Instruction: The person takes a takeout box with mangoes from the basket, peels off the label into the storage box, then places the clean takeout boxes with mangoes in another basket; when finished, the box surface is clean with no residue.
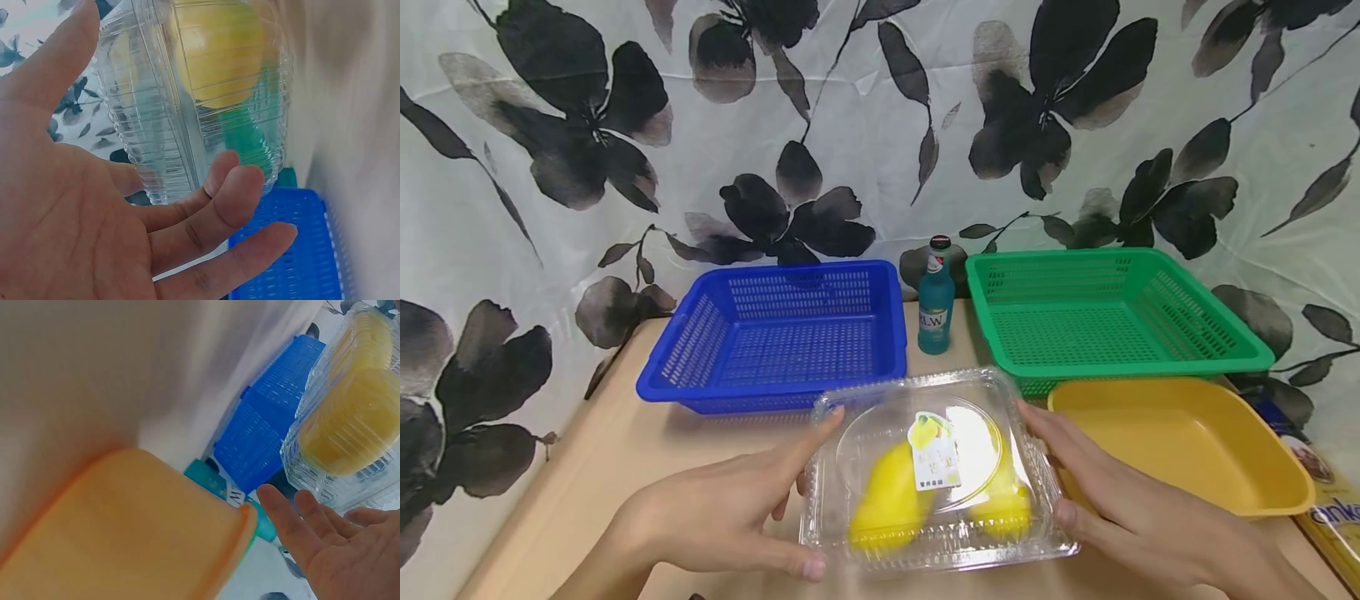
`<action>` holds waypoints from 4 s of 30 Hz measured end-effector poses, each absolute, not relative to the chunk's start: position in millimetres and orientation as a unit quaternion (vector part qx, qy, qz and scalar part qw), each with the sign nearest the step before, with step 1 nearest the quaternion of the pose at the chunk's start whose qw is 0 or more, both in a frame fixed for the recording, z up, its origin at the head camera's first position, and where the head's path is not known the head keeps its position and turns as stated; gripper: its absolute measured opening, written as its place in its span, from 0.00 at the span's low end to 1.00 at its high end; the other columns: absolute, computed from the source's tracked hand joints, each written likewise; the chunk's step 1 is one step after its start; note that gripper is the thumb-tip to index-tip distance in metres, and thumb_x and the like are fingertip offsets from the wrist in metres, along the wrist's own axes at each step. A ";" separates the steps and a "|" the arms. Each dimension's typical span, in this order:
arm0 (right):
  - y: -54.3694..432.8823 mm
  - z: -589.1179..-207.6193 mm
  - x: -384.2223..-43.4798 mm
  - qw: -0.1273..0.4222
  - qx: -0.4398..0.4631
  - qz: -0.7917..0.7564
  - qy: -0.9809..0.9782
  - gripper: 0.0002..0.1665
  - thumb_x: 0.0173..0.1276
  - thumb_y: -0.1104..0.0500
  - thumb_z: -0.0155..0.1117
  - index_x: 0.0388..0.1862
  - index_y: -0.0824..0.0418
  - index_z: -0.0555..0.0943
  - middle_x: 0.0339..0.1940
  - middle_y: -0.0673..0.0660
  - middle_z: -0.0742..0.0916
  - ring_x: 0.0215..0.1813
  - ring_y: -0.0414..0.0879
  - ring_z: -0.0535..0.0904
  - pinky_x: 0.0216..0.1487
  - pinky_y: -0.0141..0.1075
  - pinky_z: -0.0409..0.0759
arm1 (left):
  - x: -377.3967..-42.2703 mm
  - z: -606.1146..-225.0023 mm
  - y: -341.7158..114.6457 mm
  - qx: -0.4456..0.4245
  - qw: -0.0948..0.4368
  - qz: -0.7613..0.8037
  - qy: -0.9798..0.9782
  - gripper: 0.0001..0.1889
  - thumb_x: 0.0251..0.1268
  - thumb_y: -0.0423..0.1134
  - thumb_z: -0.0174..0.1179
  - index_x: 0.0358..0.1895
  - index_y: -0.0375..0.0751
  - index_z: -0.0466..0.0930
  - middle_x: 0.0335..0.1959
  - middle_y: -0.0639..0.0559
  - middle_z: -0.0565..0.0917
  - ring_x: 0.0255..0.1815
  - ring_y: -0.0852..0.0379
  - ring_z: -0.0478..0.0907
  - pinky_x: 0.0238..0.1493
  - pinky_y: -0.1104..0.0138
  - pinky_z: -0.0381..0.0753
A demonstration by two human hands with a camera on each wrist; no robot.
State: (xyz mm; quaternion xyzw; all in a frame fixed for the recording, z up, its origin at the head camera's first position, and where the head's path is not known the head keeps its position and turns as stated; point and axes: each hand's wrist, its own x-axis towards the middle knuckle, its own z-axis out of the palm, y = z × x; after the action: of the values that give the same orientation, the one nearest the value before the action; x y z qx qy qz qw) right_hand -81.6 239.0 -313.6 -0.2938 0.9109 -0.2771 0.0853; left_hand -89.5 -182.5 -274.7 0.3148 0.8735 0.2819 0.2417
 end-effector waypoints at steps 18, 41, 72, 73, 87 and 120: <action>232.2 -341.4 -81.3 0.052 -0.254 -0.201 0.945 0.65 0.64 0.31 0.67 0.86 0.39 0.38 0.85 0.48 0.57 0.77 0.52 0.66 0.65 0.61 0.76 | -101.3 -310.5 -174.7 0.310 0.229 0.291 0.876 0.62 0.57 0.69 0.68 0.84 0.68 0.30 0.60 0.59 0.72 0.39 0.64 0.77 0.41 0.70 0.78; 232.9 -346.4 -82.6 0.062 -0.256 -0.180 0.948 0.60 0.70 0.27 0.57 0.87 0.49 0.40 0.87 0.52 0.50 0.84 0.59 0.52 0.67 0.12 0.22 | -105.9 -308.6 -173.8 0.283 0.180 0.226 0.914 0.58 0.53 0.78 0.62 0.84 0.67 0.43 0.84 0.58 0.50 0.80 0.47 0.60 0.71 0.42 0.70; 177.0 -333.7 -118.3 -0.015 -0.395 -0.120 0.911 0.41 0.74 0.28 0.52 0.82 0.35 0.59 0.82 0.40 0.64 0.83 0.47 0.56 0.75 0.55 0.67 | -122.1 -339.8 -161.9 0.347 0.113 0.268 0.892 0.60 0.48 0.74 0.71 0.84 0.63 0.50 0.85 0.56 0.39 0.83 0.44 0.46 0.71 0.40 0.68; 176.4 -333.3 -119.3 -0.018 -0.400 -0.119 0.909 0.42 0.74 0.28 0.52 0.82 0.36 0.60 0.82 0.41 0.64 0.82 0.48 0.58 0.74 0.56 0.69 | -122.0 -339.7 -161.7 0.344 0.115 0.267 0.893 0.61 0.48 0.74 0.71 0.84 0.62 0.49 0.85 0.54 0.39 0.83 0.43 0.47 0.71 0.40 0.68; 169.0 -331.1 -129.4 -0.055 -0.445 -0.112 0.887 0.38 0.71 0.32 0.60 0.76 0.42 0.71 0.79 0.45 0.71 0.74 0.51 0.73 0.67 0.57 0.76 | -124.2 -341.3 -162.1 0.302 0.140 0.269 0.904 0.64 0.42 0.77 0.72 0.84 0.62 0.49 0.83 0.46 0.46 0.81 0.42 0.52 0.70 0.40 0.70; 159.3 -326.9 -132.7 -0.063 -0.526 -0.124 0.839 0.10 0.68 0.59 0.73 0.47 0.49 0.86 0.65 0.46 0.83 0.65 0.45 0.81 0.62 0.43 0.82 | -130.9 -352.5 -162.3 0.263 0.206 0.311 0.890 0.63 0.44 0.69 0.76 0.82 0.77 0.41 0.80 0.54 0.42 0.76 0.41 0.59 0.69 0.38 0.69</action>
State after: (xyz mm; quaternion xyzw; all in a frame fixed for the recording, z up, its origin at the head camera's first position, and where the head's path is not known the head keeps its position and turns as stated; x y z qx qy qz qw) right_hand -132.7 159.3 -326.9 -0.5260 0.8390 -0.1241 -0.0629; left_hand -130.9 -162.3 -352.5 0.2626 0.8899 0.3112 0.2057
